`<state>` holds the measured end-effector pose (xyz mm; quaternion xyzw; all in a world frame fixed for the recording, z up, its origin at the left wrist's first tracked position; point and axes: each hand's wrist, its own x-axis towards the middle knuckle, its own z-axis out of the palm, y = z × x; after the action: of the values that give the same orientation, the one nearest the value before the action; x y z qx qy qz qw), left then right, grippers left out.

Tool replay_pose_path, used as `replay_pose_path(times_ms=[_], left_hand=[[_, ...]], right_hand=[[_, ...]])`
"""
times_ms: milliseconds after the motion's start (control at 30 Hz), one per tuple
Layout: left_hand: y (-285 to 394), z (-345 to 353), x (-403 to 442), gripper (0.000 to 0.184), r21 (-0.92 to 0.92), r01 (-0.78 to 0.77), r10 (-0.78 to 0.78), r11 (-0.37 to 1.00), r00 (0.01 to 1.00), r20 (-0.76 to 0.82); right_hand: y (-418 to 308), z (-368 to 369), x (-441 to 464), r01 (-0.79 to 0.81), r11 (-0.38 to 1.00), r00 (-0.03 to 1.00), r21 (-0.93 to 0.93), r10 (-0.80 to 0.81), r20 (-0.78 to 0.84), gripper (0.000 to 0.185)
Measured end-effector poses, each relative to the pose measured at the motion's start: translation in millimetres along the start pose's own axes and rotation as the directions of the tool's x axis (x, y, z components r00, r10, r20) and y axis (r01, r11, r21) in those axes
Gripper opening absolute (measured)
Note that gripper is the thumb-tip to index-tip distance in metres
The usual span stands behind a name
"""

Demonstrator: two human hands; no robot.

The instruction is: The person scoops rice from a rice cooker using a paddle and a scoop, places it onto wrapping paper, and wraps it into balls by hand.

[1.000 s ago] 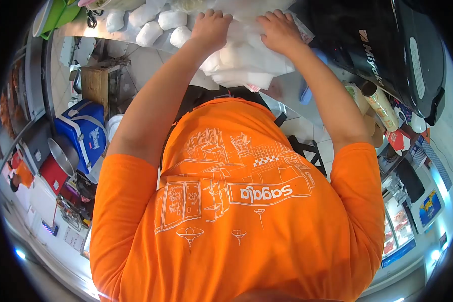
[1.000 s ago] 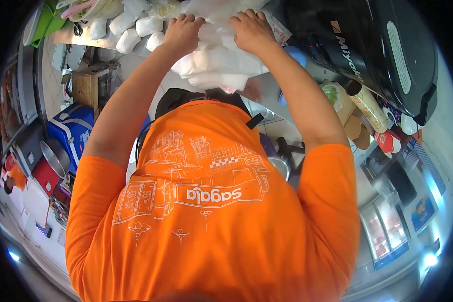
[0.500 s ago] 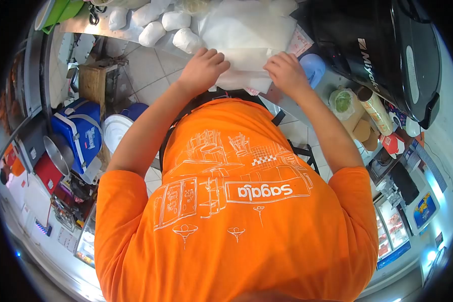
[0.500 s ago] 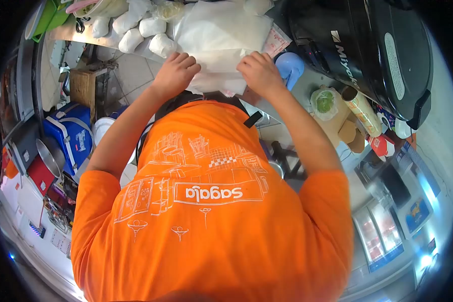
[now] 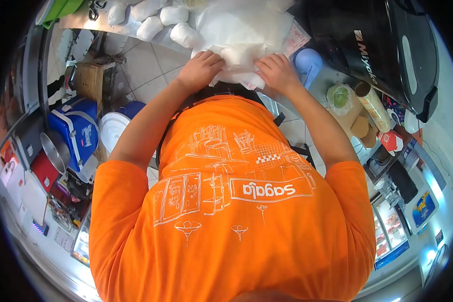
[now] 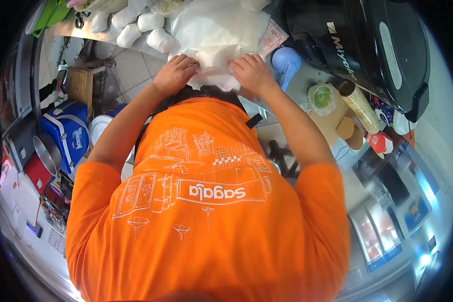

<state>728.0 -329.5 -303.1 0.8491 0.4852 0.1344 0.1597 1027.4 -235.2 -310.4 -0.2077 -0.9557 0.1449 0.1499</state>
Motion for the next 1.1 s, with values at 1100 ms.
replay_pose_path(times_ms=[1100], left_hand=[[18.6,4.2,37.5,0.035,0.229,0.289,-0.334,0.93,0.924,0.189]], right_hand=[[-78.8,18.4,7.8,-0.693,0.714,0.711,0.099,0.7,-0.069,0.045]])
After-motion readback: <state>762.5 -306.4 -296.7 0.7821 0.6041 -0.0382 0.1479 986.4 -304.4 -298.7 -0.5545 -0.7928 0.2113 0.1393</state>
